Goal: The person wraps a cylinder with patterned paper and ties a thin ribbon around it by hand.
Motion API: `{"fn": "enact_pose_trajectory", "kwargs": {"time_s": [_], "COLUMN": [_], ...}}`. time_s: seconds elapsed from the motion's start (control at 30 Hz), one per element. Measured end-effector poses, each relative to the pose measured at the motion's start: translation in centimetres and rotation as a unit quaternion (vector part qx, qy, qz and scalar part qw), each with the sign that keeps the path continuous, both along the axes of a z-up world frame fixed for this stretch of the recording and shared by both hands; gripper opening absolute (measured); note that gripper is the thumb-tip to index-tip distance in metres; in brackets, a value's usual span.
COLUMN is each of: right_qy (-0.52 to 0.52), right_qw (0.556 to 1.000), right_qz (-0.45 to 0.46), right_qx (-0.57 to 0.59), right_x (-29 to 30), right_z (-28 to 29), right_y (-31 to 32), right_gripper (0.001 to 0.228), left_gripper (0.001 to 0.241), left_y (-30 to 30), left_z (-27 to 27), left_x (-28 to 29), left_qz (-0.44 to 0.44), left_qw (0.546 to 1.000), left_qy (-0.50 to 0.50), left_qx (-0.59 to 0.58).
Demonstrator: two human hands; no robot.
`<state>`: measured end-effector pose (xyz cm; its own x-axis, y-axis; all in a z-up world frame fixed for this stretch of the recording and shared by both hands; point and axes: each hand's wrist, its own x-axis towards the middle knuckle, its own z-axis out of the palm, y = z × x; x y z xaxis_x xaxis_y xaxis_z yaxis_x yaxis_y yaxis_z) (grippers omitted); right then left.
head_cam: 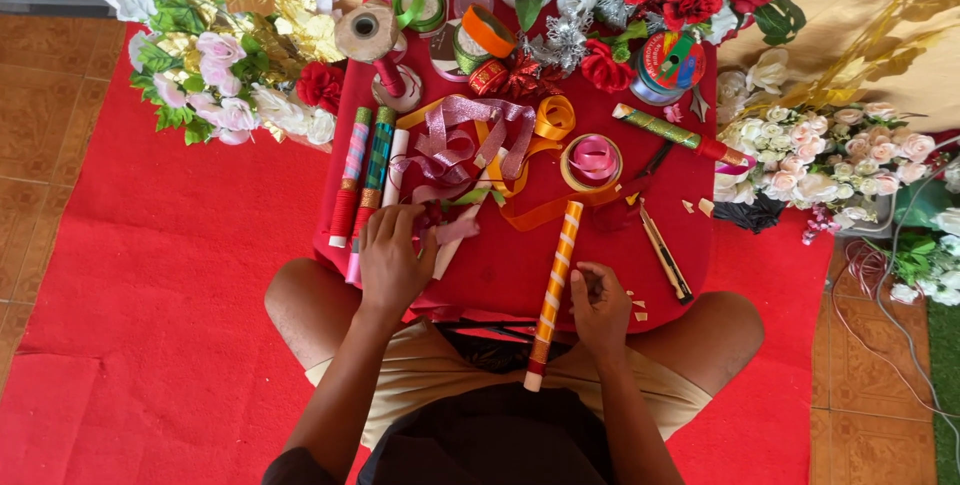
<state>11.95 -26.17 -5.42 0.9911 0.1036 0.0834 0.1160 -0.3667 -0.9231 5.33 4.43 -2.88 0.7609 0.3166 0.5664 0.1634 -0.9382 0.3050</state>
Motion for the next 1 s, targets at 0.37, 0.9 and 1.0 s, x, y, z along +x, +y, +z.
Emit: {"fn": "enact_pose_trajectory", "kwargs": {"time_s": [0.37,0.9,1.0], "right_qy": [-0.124,-0.092,-0.066], "right_qw": [0.957,0.995,0.996], "right_qz": [0.078,0.041,0.060], "right_qx": [-0.251,-0.024,0.017], "right_x": [3.9,3.4,2.7], "right_z": [7.3,6.5,5.5], "right_y": [1.7,-0.1,0.0], "right_gripper": [0.046,0.012,0.013], "left_gripper": [0.017,0.016,0.015], "left_y": [-5.3,-8.8,-9.9], "left_z": [1.8,4.6,5.2], "left_x": [-1.5,-3.2,-2.5], "left_qz": [-0.179,-0.308,-0.325], "left_qw": [0.966,0.872,0.861], "left_qy": [-0.102,-0.014,0.015], "left_qx": [-0.157,-0.380,-0.392]}}
